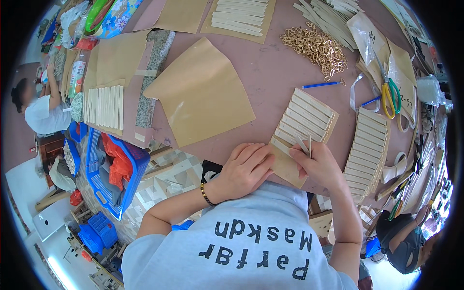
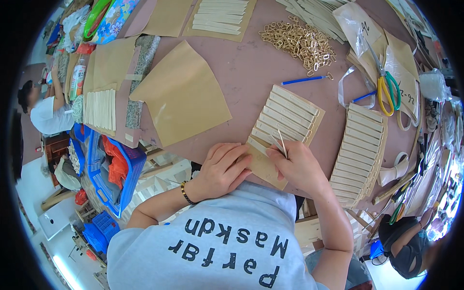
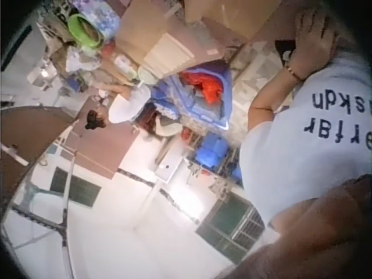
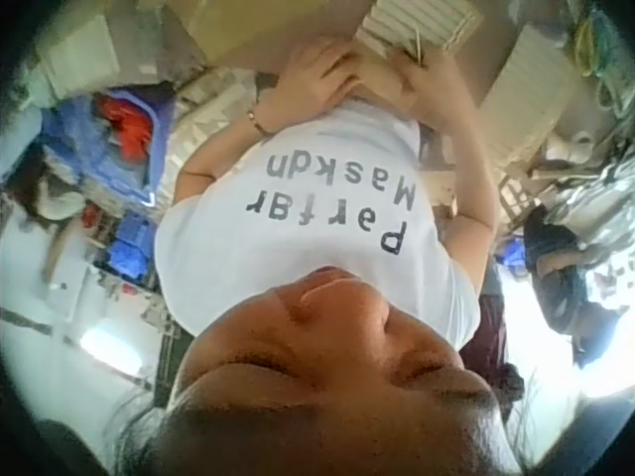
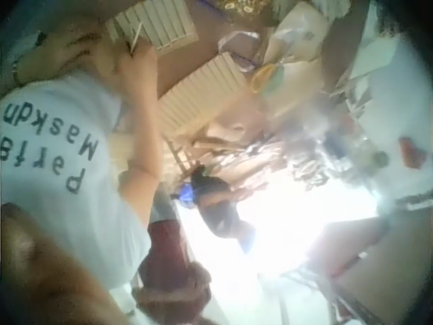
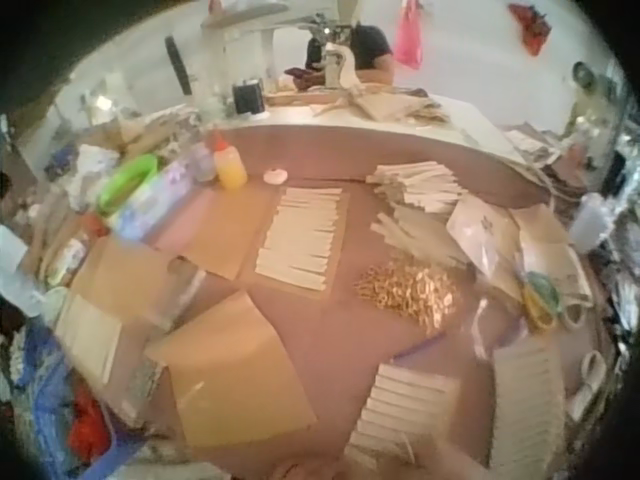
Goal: The person assembles small craft components by hand, placing thin wooden sticks onto a cardboard base and securing them with small metal rings. The person uses a blue pen to mark the cardboard and handles the materials one by one in a repetitive sequence.
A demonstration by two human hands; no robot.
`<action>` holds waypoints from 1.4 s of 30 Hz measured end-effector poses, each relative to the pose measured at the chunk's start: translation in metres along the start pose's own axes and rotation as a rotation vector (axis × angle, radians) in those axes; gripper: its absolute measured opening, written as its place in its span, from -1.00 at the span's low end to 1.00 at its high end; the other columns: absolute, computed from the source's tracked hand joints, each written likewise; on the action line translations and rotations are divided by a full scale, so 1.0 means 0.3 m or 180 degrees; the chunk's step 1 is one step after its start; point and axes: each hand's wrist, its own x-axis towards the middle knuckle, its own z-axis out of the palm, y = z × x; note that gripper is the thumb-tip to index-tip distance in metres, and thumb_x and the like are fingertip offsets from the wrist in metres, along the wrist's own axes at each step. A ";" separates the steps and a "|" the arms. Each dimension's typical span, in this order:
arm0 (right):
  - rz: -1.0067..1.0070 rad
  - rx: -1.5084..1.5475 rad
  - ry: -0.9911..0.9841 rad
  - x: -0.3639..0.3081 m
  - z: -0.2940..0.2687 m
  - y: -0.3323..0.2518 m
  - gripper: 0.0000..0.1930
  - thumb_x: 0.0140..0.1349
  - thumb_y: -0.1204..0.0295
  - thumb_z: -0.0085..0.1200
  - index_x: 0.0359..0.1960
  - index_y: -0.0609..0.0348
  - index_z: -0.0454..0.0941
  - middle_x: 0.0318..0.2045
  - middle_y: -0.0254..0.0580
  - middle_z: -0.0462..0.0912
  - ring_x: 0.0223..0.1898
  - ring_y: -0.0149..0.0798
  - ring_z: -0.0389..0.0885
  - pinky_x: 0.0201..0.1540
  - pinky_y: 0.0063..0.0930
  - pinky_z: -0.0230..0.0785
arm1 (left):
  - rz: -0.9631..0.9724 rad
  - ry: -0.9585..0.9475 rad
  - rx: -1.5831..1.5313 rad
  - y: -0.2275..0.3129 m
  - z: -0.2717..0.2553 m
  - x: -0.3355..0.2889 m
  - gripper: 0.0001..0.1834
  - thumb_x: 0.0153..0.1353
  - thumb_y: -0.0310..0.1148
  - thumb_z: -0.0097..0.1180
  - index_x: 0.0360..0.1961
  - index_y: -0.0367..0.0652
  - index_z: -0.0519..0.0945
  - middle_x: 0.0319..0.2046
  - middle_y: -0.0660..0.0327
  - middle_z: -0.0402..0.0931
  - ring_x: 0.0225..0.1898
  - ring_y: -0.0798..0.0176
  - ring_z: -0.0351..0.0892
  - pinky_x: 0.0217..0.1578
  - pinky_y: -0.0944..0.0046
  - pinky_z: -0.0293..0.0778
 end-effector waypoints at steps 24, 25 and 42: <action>-0.0086 0.0227 0.0128 -0.014 -0.009 0.023 -0.77 0.29 0.39 0.08 -0.30 0.39 0.58 -0.63 -0.22 0.56 -0.64 -0.40 0.56 -0.52 -0.48 0.39 | 0.0028 -0.0413 0.0532 0.006 0.012 -0.008 -0.64 0.10 -0.27 0.27 -0.09 -0.16 0.56 0.32 -0.01 0.31 0.35 0.04 0.22 0.21 0.08 0.18; -0.0099 0.0209 0.0184 -0.023 -0.012 0.024 -0.78 0.28 0.41 0.09 -0.29 0.39 0.57 -0.63 -0.21 0.56 -0.63 -0.39 0.57 -0.53 -0.48 0.41 | 0.0023 -0.0408 0.0536 0.006 0.013 -0.009 -0.63 0.09 -0.27 0.26 -0.08 -0.16 0.56 0.32 0.00 0.30 0.34 0.04 0.22 0.21 0.08 0.18; -0.0160 -0.0447 0.0848 -0.055 -0.006 0.097 -0.72 0.24 0.40 0.12 -0.18 0.37 0.39 -0.51 0.18 0.63 -0.49 0.09 0.68 -0.40 -0.13 0.49 | -0.0073 -0.0554 0.0563 0.025 -0.008 0.016 -0.61 0.11 -0.31 0.23 -0.04 -0.19 0.51 0.30 -0.02 0.30 0.29 0.01 0.27 0.19 -0.02 0.16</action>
